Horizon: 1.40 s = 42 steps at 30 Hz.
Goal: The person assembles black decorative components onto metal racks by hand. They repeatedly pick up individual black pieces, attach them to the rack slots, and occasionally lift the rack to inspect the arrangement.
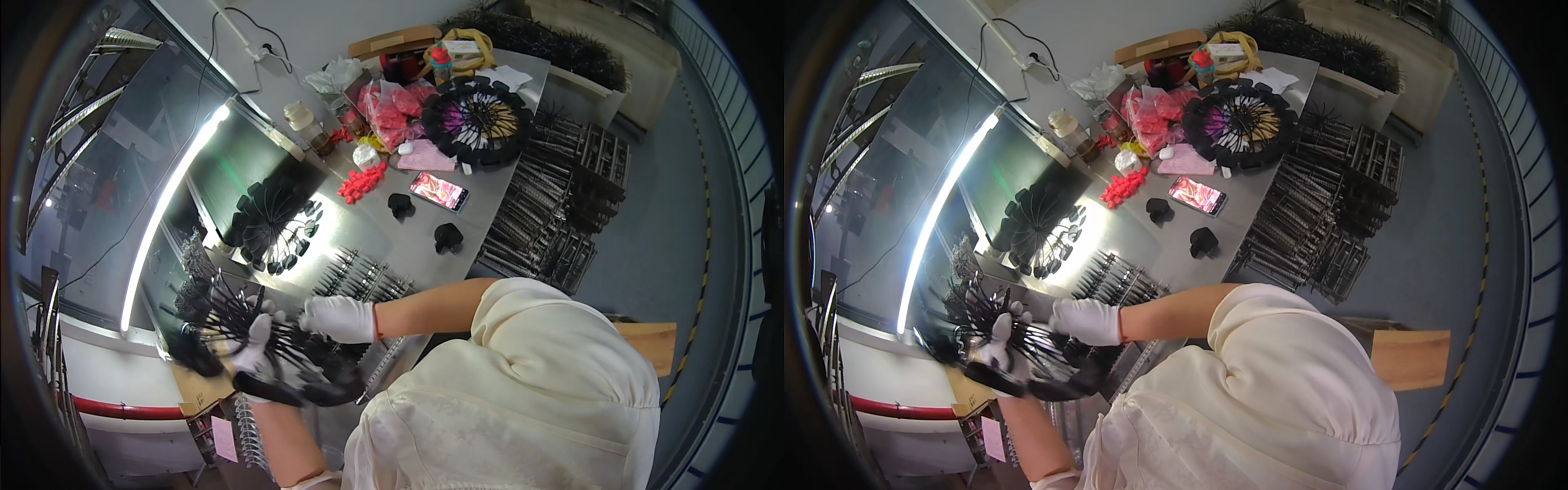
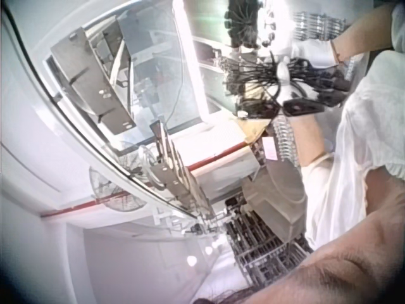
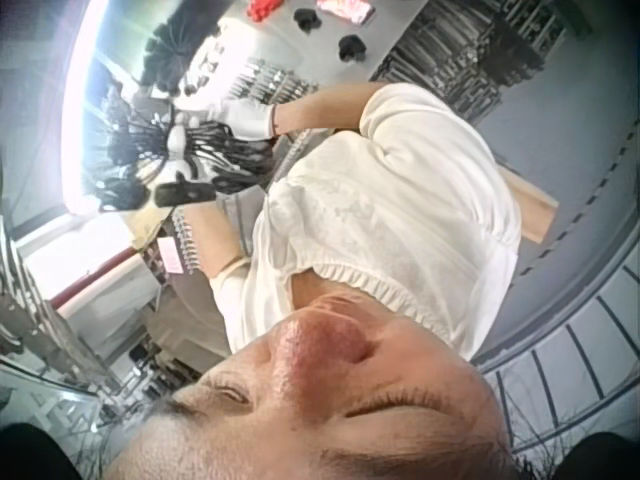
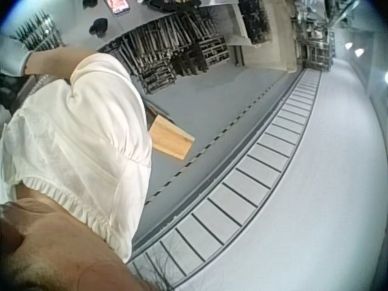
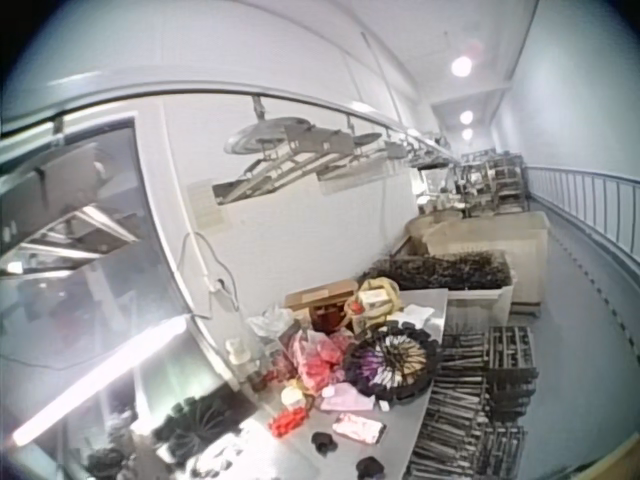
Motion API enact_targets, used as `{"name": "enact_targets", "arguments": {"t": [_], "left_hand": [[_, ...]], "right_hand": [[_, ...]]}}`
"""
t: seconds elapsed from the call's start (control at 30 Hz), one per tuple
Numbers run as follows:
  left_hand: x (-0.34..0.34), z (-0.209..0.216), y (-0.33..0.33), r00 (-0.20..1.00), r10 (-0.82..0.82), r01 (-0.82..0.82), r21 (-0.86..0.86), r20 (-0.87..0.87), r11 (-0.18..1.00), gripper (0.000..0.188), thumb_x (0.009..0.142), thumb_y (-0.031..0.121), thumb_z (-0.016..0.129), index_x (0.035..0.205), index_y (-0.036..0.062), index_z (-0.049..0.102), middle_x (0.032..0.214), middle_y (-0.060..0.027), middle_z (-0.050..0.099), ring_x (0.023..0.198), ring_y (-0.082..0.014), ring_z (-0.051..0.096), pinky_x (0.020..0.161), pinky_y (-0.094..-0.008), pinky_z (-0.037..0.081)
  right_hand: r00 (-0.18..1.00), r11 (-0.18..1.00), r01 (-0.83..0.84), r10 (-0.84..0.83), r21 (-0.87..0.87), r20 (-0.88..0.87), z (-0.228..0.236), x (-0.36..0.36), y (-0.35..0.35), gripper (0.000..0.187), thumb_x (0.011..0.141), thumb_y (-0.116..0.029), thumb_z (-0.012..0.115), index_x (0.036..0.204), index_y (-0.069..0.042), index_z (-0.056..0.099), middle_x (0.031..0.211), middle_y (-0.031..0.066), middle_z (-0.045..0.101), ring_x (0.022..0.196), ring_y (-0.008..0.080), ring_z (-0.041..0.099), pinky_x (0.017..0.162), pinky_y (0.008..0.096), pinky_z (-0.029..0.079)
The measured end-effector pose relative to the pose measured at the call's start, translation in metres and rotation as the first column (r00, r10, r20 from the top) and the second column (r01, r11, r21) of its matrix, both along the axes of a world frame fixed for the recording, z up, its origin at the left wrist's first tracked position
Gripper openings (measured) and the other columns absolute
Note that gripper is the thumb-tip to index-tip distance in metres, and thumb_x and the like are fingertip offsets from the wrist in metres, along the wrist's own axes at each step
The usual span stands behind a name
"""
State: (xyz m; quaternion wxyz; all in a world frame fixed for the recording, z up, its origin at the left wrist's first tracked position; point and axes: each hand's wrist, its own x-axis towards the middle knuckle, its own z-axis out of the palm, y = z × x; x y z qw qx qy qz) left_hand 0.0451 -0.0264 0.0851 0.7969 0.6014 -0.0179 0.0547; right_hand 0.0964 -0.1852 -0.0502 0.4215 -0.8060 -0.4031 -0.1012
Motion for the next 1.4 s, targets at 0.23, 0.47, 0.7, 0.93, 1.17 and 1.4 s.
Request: {"name": "enact_targets", "arguments": {"t": [0.23, 0.47, 0.7, 0.93, 1.17, 1.4], "left_hand": [[0.018, -0.002, 0.03, 0.973, -0.09, 0.025, 0.291, 0.211, 0.956, 0.057, 0.095, 0.0, 0.068, 0.148, 0.0049, 0.045, 0.136, -0.0118, 0.061, 0.123, -0.0233, 0.062, 0.11, -0.0363, 0.05], [0.019, -0.019, -0.014, 0.967, -0.044, -0.125, 0.62, 0.249, 0.775, 0.074, 0.08, 0.006, 0.087, 0.143, 0.0032, 0.048, 0.13, -0.0113, 0.062, 0.115, -0.024, 0.063, 0.098, -0.036, 0.054], [0.028, 0.004, -0.024, 0.875, -0.083, -0.228, 0.558, 0.476, 0.798, 0.112, 0.069, 0.008, 0.094, 0.158, 0.0071, 0.026, 0.136, -0.0082, 0.049, 0.124, -0.0232, 0.052, 0.109, -0.0405, 0.045], [0.027, 0.002, -0.065, 0.952, -0.11, -0.128, 0.697, 0.286, 0.705, 0.124, 0.062, 0.01, 0.097, 0.16, 0.0046, 0.022, 0.133, -0.0137, 0.05, 0.12, -0.0242, 0.055, 0.105, -0.0398, 0.048], [0.031, 0.04, -0.068, 0.725, -0.276, -0.469, 0.746, 0.631, 0.473, 0.106, 0.059, 0.024, 0.095, 0.148, -0.0016, 0.042, 0.123, -0.0218, 0.054, 0.11, -0.0394, 0.059, 0.097, -0.0443, 0.051], [0.032, 0.023, -0.075, 0.878, -0.384, -0.175, 0.938, 0.286, 0.299, 0.109, 0.066, 0.025, 0.088, 0.16, 0.0154, 0.032, 0.11, -0.025, 0.051, 0.098, -0.0435, 0.056, 0.089, -0.0502, 0.048]], "right_hand": [[-0.086, 0.633, 0.078, 0.774, 0.77, -0.628, 0.006, 0.001, -0.035, 0.051, 0.083, -0.01, 0.079, 0.131, -0.003, 0.061, 0.102, 0.0026, 0.068, 0.092, 0.019, 0.068, 0.082, 0.0411, 0.057], [0.984, 0.986, -0.12, 0.134, 0.118, -0.117, -0.042, -0.001, 0.0, 0.046, 0.076, -0.003, 0.072, 0.122, -0.008, 0.064, 0.111, 0.0091, 0.06, 0.095, 0.0237, 0.064, 0.088, 0.0341, 0.054], [-0.113, 0.596, 0.061, 0.801, 0.8, -0.588, 0.016, -0.015, -0.063, 0.041, 0.099, -0.009, 0.068, 0.135, 0.002, 0.054, 0.111, 0.005, 0.068, 0.097, 0.0126, 0.069, 0.084, 0.0327, 0.061], [-0.173, 0.197, 0.202, 0.971, 0.959, -0.163, -0.023, -0.018, -0.042, 0.028, 0.102, -0.02, 0.059, 0.126, -0.005, 0.061, 0.106, 0.005, 0.07, 0.095, 0.0154, 0.066, 0.089, 0.0316, 0.054], [-0.201, 0.57, 0.133, 0.817, 0.811, -0.541, 0.008, -0.023, -0.095, 0.047, 0.097, -0.011, 0.07, 0.141, -0.006, 0.054, 0.126, 0.0116, 0.067, 0.107, 0.022, 0.07, 0.088, 0.0389, 0.062], [0.857, 0.94, -0.311, 0.34, 0.138, -0.387, -0.031, -0.025, -0.054, 0.034, 0.09, -0.017, 0.073, 0.122, -0.008, 0.068, 0.111, 0.0126, 0.072, 0.1, 0.0159, 0.07, 0.079, 0.0321, 0.057]]}}
